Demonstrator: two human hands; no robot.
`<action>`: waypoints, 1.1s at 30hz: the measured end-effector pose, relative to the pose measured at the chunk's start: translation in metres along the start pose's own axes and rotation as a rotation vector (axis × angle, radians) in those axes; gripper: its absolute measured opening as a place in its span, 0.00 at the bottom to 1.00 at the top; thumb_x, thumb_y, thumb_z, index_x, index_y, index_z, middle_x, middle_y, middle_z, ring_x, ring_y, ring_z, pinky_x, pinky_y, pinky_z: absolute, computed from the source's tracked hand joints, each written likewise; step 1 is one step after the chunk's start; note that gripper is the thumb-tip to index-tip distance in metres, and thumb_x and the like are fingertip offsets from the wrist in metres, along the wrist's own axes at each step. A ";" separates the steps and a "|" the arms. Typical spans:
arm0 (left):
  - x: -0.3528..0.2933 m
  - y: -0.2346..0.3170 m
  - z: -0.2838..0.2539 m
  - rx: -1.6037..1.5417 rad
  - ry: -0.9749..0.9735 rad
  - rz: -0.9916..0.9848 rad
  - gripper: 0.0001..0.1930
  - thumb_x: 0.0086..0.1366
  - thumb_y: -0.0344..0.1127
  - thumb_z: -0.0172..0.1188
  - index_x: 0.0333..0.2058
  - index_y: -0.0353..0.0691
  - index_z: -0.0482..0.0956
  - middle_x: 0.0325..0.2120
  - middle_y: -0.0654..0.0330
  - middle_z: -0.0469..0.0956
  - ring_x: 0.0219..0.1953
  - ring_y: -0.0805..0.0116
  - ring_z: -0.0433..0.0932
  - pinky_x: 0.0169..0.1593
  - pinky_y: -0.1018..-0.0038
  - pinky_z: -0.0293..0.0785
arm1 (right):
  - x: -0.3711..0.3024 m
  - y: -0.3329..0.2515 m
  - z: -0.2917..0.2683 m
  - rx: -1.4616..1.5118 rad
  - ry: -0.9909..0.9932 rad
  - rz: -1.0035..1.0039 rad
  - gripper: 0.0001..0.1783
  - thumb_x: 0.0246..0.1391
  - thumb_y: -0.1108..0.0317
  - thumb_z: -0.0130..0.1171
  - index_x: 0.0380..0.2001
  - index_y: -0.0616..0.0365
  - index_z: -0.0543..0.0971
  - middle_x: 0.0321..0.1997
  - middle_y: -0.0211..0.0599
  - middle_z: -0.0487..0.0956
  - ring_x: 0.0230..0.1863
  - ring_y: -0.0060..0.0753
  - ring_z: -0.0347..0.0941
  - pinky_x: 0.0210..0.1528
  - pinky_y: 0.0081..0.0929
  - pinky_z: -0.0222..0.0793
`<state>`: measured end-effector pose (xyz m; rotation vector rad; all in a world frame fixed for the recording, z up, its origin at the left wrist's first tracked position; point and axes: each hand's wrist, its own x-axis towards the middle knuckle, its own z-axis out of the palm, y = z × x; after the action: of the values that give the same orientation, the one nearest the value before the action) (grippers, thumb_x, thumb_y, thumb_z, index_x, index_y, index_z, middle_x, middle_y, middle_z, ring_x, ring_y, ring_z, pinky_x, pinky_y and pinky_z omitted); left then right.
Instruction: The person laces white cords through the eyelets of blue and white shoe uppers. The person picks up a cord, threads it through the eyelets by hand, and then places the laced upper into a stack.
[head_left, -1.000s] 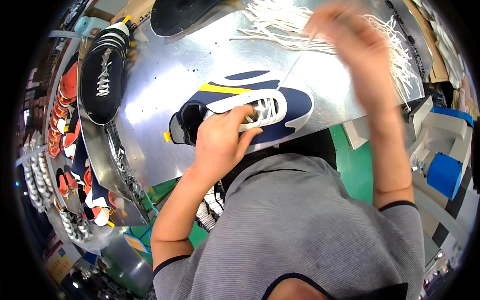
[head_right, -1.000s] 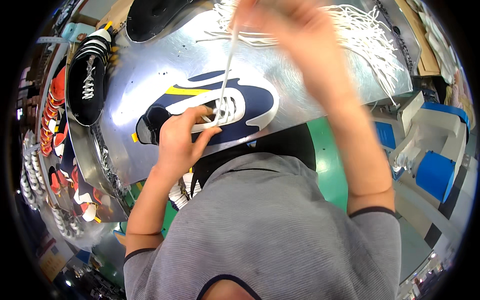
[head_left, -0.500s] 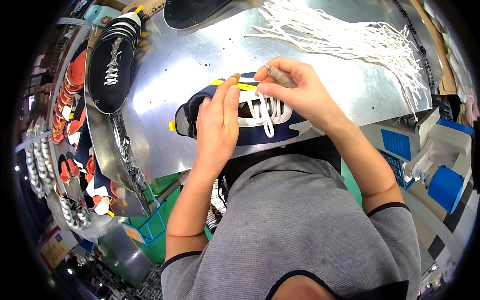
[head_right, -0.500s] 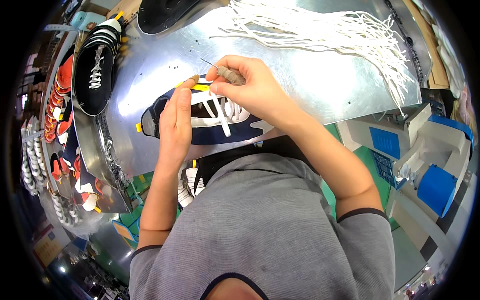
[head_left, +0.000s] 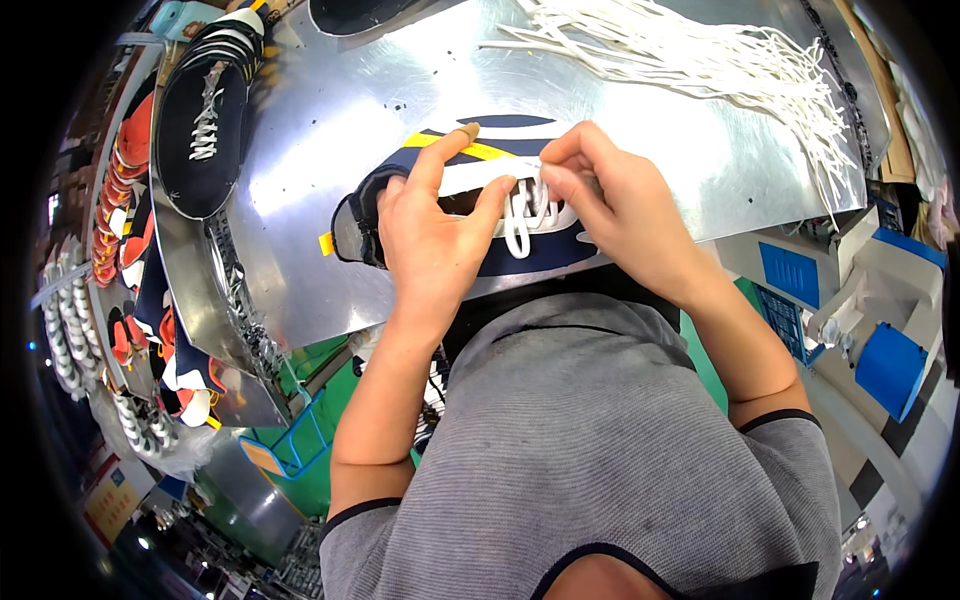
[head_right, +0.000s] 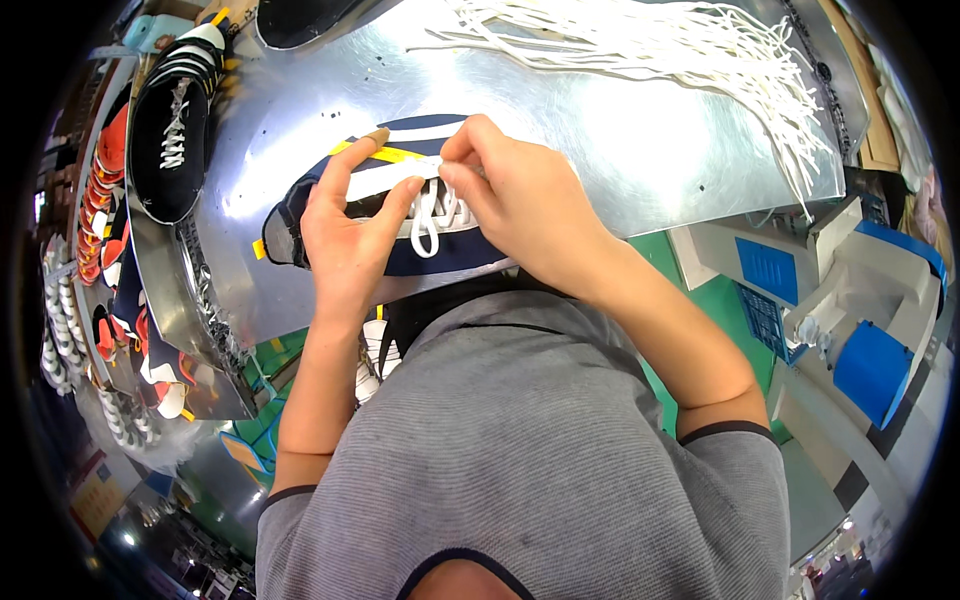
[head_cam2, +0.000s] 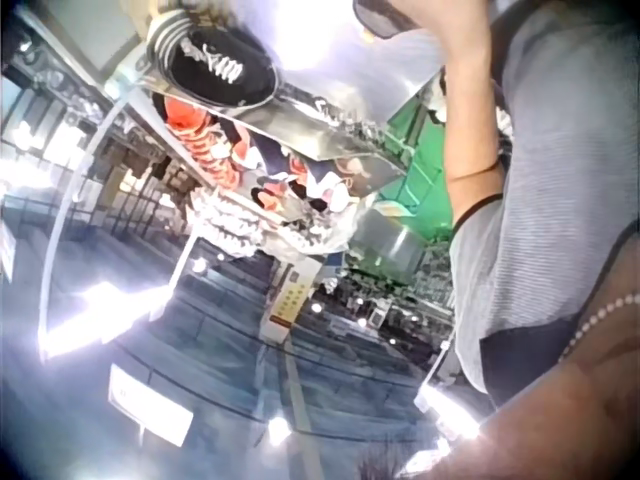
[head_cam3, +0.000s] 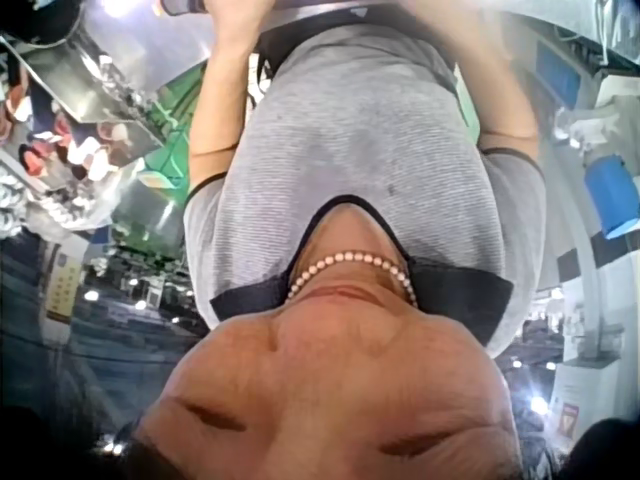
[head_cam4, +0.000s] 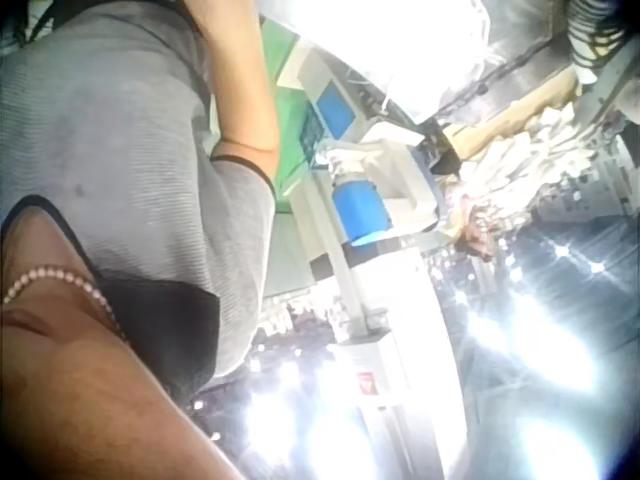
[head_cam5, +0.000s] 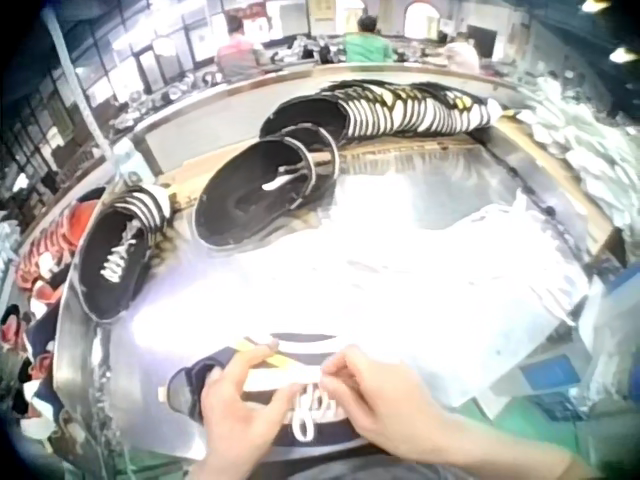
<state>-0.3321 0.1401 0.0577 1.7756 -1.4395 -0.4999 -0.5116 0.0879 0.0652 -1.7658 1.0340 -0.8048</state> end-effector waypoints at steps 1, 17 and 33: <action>0.000 0.000 0.000 0.031 0.006 0.008 0.24 0.51 0.39 0.73 0.48 0.45 0.81 0.32 0.57 0.84 0.31 0.59 0.73 0.43 0.67 0.70 | -0.001 -0.001 -0.002 -0.056 -0.051 -0.001 0.06 0.60 0.68 0.58 0.35 0.59 0.74 0.26 0.42 0.80 0.28 0.46 0.78 0.31 0.36 0.71; -0.001 0.001 -0.002 -0.148 -0.031 0.002 0.22 0.58 0.23 0.63 0.53 0.33 0.75 0.38 0.52 0.84 0.37 0.69 0.83 0.43 0.72 0.77 | 0.031 0.000 0.030 -0.615 -0.220 -0.232 0.10 0.51 0.68 0.58 0.33 0.63 0.77 0.27 0.46 0.81 0.31 0.47 0.80 0.33 0.39 0.74; 0.016 0.015 -0.021 -0.744 -0.389 -0.380 0.34 0.55 0.21 0.66 0.60 0.35 0.63 0.49 0.53 0.75 0.48 0.67 0.77 0.54 0.71 0.74 | 0.013 0.042 0.012 0.026 0.297 -0.013 0.11 0.54 0.64 0.65 0.41 0.54 0.81 0.24 0.35 0.80 0.25 0.24 0.75 0.29 0.24 0.69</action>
<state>-0.3218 0.1306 0.0848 1.3613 -0.9408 -1.4339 -0.5079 0.0707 0.0231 -1.6644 1.1988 -1.1083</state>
